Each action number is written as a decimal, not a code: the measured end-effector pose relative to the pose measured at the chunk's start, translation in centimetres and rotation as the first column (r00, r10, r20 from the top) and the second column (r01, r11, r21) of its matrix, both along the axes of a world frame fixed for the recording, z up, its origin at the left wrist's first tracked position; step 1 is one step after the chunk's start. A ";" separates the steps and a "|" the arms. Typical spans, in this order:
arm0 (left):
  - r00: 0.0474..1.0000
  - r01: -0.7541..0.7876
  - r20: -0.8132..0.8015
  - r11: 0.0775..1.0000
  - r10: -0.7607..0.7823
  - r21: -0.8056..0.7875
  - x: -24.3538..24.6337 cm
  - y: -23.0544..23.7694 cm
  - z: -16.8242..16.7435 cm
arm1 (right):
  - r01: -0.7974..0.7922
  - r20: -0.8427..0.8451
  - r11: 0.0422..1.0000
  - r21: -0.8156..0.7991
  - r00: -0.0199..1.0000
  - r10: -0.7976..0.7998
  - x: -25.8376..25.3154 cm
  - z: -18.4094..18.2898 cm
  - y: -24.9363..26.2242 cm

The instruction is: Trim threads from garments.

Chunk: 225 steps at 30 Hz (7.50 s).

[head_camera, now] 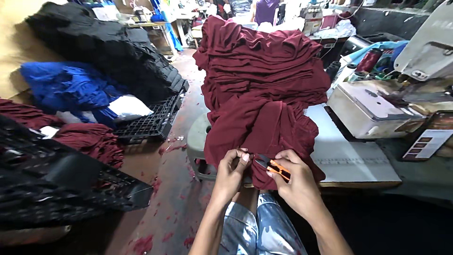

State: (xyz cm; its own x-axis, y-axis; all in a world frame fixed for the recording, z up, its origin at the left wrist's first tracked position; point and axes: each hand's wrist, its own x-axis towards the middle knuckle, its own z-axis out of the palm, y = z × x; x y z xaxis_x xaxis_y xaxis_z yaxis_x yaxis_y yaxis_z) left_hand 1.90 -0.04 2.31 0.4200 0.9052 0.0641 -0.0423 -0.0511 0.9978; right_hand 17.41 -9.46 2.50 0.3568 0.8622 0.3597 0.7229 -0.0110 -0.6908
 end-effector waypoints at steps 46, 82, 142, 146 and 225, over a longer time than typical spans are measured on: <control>0.989 -0.032 -0.144 0.999 0.031 0.000 1.5 0.1 1.0 | -0.062 -0.213 0.998 -0.019 0.975 0.056 2.0 -0.6 -0.2; 0.841 -0.198 -0.235 0.681 0.488 0.705 -4.5 -1.4 -0.1 | 0.082 -0.619 0.994 0.069 0.785 -0.022 2.0 -0.5 0.9; 0.999 -0.021 0.032 0.828 0.003 0.560 1.4 -4.7 1.2 | 0.021 -0.488 0.941 0.338 0.859 0.156 -1.7 2.6 -1.1; 0.983 0.096 -0.182 0.747 0.034 0.658 1.9 -3.8 1.7 | 0.050 -0.476 0.941 0.335 0.871 0.123 -1.5 3.1 -0.6; 0.896 0.172 -0.432 0.814 0.105 0.554 -0.9 -0.3 2.3 | -0.003 -0.479 0.990 0.143 0.875 0.072 2.9 0.6 -1.7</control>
State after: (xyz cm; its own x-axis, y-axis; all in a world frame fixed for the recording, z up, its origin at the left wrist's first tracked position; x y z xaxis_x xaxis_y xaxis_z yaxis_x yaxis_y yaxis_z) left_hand 1.04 -0.34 4.64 0.5579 0.7448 0.3660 0.3627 -0.6156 0.6997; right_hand 20.30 -11.13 3.08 0.4834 0.8347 0.2637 0.2983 0.1262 -0.9461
